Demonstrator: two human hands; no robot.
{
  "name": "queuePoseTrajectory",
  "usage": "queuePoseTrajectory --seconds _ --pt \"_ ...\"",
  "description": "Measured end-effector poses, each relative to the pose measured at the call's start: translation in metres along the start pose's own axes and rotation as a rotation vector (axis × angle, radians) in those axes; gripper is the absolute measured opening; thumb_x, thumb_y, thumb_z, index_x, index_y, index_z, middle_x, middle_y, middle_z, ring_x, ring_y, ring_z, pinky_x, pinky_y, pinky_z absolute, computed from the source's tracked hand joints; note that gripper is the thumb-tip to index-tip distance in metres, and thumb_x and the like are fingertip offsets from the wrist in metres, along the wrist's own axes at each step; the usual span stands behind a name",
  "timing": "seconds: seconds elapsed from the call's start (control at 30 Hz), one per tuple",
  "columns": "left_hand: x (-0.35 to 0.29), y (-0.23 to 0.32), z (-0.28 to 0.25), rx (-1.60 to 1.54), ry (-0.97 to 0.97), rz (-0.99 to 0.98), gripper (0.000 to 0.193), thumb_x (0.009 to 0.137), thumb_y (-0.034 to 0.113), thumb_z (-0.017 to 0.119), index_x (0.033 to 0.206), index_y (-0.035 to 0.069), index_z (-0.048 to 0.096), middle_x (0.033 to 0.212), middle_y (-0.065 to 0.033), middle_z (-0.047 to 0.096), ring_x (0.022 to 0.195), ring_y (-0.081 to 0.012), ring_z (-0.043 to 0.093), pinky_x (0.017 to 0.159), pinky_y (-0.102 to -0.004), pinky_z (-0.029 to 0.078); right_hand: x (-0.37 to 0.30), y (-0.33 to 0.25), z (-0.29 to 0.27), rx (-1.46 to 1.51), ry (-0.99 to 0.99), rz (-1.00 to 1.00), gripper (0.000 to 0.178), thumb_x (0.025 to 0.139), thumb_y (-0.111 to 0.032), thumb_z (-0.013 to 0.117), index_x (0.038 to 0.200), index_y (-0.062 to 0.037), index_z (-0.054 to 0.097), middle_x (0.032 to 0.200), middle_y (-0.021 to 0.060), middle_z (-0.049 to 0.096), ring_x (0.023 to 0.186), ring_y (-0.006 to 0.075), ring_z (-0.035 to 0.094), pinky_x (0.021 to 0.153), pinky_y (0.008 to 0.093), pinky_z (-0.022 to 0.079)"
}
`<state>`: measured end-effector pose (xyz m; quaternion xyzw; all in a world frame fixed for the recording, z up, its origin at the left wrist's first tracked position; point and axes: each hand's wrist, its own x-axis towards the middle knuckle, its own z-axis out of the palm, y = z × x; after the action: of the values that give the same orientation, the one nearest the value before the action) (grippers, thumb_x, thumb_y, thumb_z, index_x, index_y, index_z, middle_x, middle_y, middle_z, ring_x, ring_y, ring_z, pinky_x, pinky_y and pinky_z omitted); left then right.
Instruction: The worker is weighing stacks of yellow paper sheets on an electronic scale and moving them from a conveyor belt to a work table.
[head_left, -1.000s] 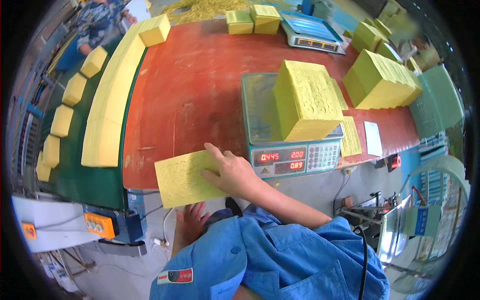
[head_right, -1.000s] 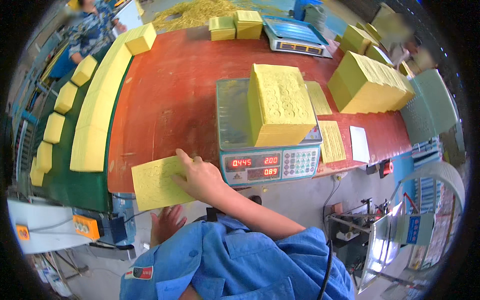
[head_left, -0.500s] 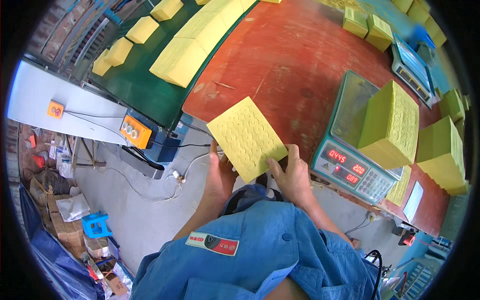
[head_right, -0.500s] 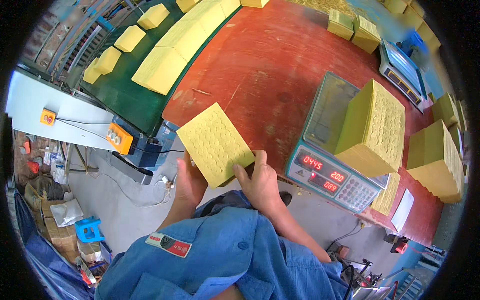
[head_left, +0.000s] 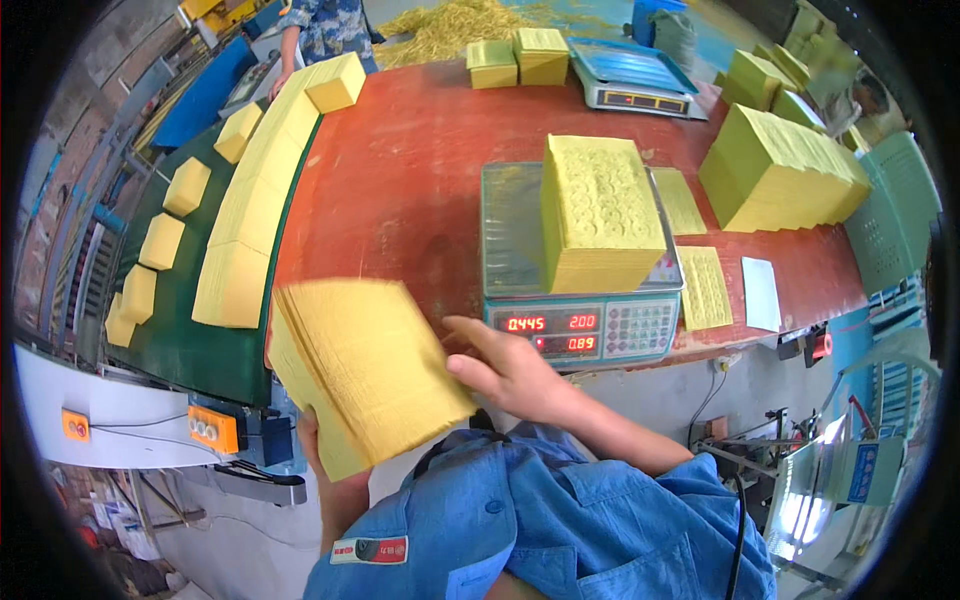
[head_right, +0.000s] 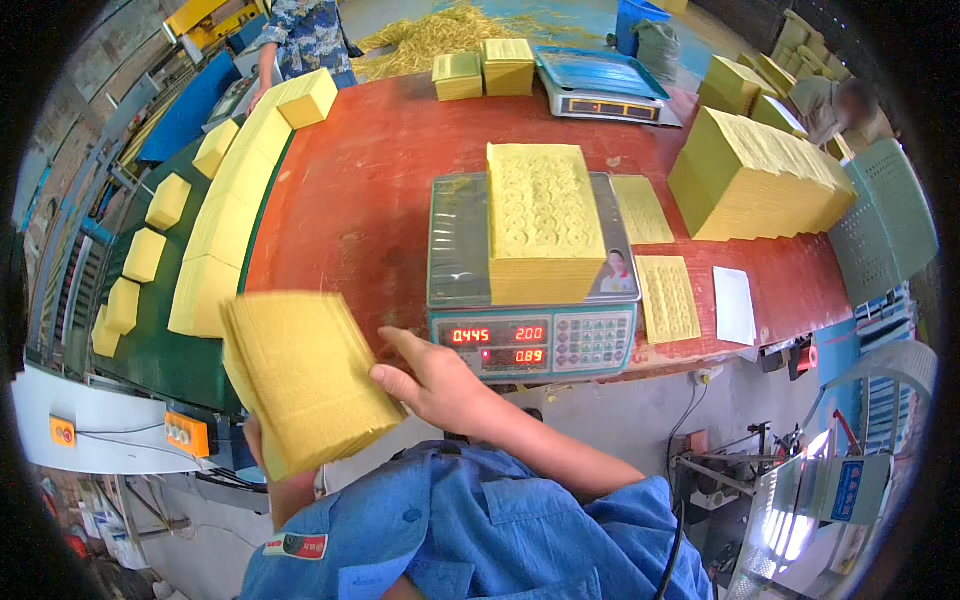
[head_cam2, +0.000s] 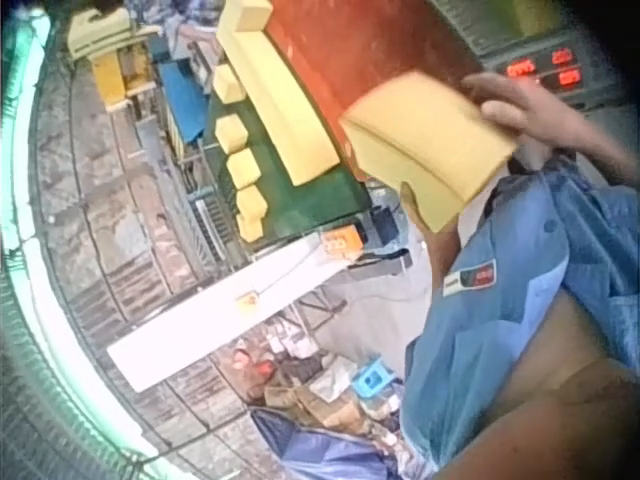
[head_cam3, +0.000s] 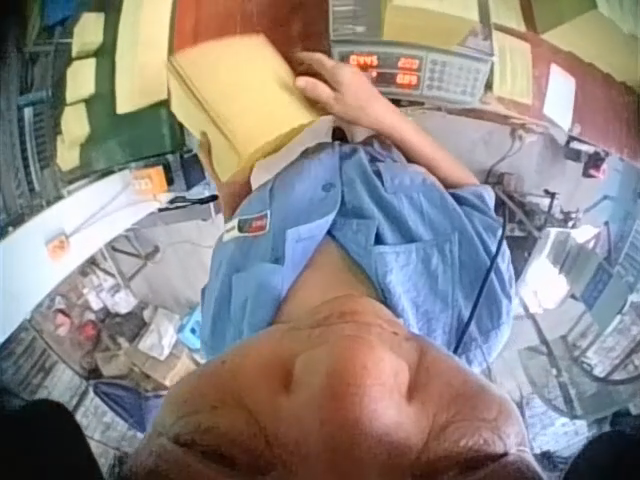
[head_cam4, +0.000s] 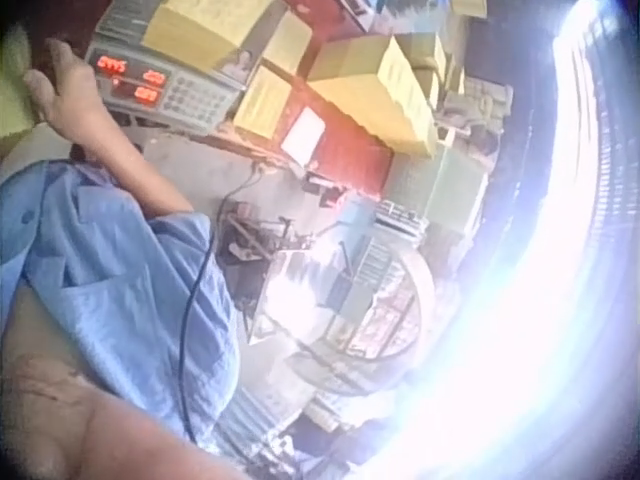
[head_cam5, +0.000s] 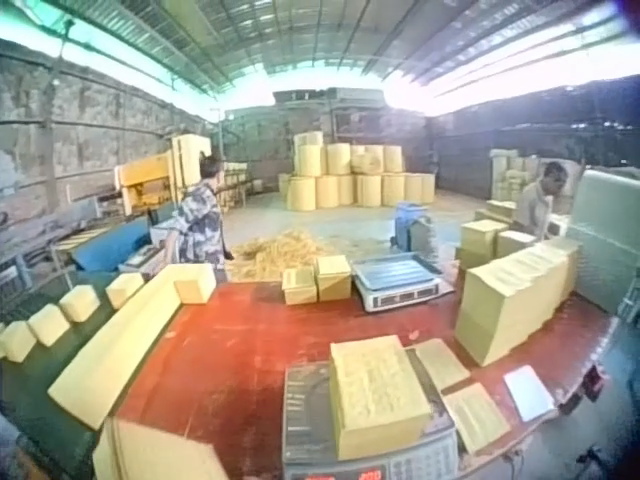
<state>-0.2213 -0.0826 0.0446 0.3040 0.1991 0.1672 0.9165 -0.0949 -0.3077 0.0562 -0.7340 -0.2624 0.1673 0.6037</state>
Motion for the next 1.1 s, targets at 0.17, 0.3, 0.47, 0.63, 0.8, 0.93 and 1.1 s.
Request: queuePoseTrajectory --seconds 0.17,0.3,0.47,0.63,0.8,0.93,1.1 --pt "0.068 -0.009 0.129 0.089 -0.759 -0.276 0.045 0.103 0.03 0.038 0.131 -0.002 0.05 0.126 -0.014 0.059 0.112 -0.0222 0.06 0.093 -0.0363 0.05 -0.017 -0.07 -0.086 0.089 0.41 -0.125 0.052 0.098 -0.029 0.057 0.132 0.0086 0.048 0.123 0.0194 0.06 0.114 0.0203 0.055 0.097 0.0319 0.044" --pt "0.115 -0.072 0.242 0.408 -0.886 -0.016 0.04 0.099 0.026 0.052 0.131 0.003 0.051 0.124 -0.0118 0.06 0.113 -0.0187 0.058 0.093 -0.0354 0.049 0.004 -0.045 -0.191 -0.762 0.672 -0.533 0.042 0.098 -0.027 0.054 0.122 0.0069 0.057 0.11 0.0132 0.064 0.103 0.0193 0.061 0.09 0.0298 0.047" --pt "0.146 -0.102 0.296 0.378 -0.755 -0.507 0.048 0.094 0.037 0.057 0.13 0.005 0.054 0.12 -0.009 0.062 0.109 -0.0197 0.06 0.091 -0.0363 0.049 0.027 -0.007 -0.228 0.503 0.63 0.022 0.033 0.097 -0.026 0.053 0.116 -0.0005 0.062 0.1 0.0056 0.066 0.086 0.0107 0.062 0.073 0.0264 0.048" --pt "0.155 -0.102 0.289 0.586 -0.821 -0.355 0.058 0.092 0.046 0.057 0.135 0.007 0.051 0.123 -0.0093 0.062 0.111 -0.0197 0.06 0.091 -0.036 0.049 0.029 -0.006 -0.222 0.332 0.601 0.107 0.033 0.097 -0.023 0.052 0.117 0.0005 0.063 0.098 0.006 0.067 0.084 0.0135 0.062 0.073 0.0282 0.05" --pt "0.155 -0.099 0.285 0.75 -0.831 -0.278 0.072 0.086 0.062 0.054 0.138 0.012 0.048 0.13 -0.0059 0.057 0.117 -0.0176 0.054 0.092 -0.0361 0.046 0.032 -0.003 -0.223 0.341 0.594 0.083 0.032 0.097 -0.021 0.052 0.115 0.0017 0.064 0.1 0.0071 0.067 0.086 0.0153 0.063 0.073 0.0301 0.051" --pt "0.158 -0.095 0.283 0.686 -0.829 -0.33 0.061 0.093 0.05 0.053 0.139 0.009 0.047 0.126 -0.0079 0.06 0.113 -0.0184 0.059 0.091 -0.0356 0.049 0.032 -0.011 -0.225 0.395 0.57 0.115 0.031 0.096 -0.021 0.054 0.114 0.0022 0.064 0.1 0.0084 0.068 0.086 0.0167 0.064 0.073 0.0311 0.051" --pt "0.157 -0.095 0.286 0.725 -0.828 -0.337 0.061 0.092 0.052 0.053 0.137 0.012 0.049 0.124 -0.0062 0.061 0.111 -0.0178 0.059 0.089 -0.0359 0.05 0.035 -0.011 -0.226 0.403 0.6 0.098 0.031 0.095 -0.02 0.055 0.113 0.0029 0.065 0.099 0.0108 0.068 0.084 0.0183 0.065 0.074 0.0316 0.052"
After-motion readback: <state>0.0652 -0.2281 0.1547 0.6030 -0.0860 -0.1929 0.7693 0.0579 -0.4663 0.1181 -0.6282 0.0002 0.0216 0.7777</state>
